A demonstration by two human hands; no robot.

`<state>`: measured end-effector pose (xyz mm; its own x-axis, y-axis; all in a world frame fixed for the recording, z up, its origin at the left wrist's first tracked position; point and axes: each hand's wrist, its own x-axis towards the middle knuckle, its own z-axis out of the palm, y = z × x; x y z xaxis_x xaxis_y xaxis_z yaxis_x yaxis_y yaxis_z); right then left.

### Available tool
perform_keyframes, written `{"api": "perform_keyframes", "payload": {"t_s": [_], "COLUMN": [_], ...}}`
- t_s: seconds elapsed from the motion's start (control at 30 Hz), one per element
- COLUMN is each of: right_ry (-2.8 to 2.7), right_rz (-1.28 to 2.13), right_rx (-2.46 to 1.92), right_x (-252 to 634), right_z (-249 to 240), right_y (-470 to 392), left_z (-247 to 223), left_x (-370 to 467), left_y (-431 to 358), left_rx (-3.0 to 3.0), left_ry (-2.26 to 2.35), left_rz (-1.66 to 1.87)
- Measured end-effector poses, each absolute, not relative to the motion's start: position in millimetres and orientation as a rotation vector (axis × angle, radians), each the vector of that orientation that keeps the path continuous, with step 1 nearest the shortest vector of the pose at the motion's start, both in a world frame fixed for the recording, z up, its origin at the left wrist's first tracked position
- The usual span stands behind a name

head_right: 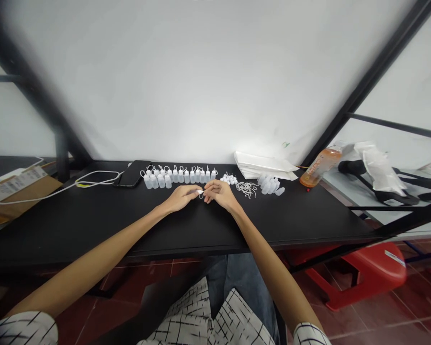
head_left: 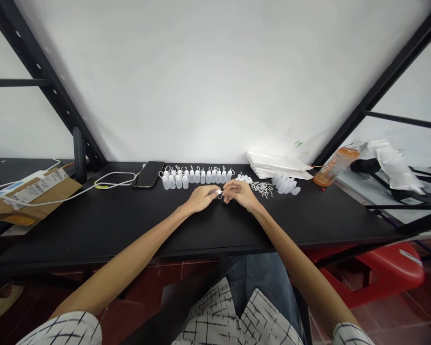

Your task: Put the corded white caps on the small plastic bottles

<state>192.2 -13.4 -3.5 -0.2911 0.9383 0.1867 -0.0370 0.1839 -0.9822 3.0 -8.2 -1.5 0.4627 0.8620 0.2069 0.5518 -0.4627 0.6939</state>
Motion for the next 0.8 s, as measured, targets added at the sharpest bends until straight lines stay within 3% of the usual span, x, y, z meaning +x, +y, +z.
{"api": "perform_keyframes", "payload": {"t_s": [0.4,0.6,0.8], "right_ry": [-1.512,-1.55,-1.651], "right_rz": [1.05,0.992,0.508], "right_rx": [-0.988,-1.023,-1.02], "right_x": [198,198,173], "right_z": [-7,-3,22], "right_y": [-5,-9,-16], "left_z": [-1,-1,27], "left_x": [1,0,-9], "left_y": [-9,-10,-16], "left_rx": [2.148,2.254,2.414], "left_ry": [1.09,1.214,1.254], "left_rz": [0.913,0.83,1.068]}}
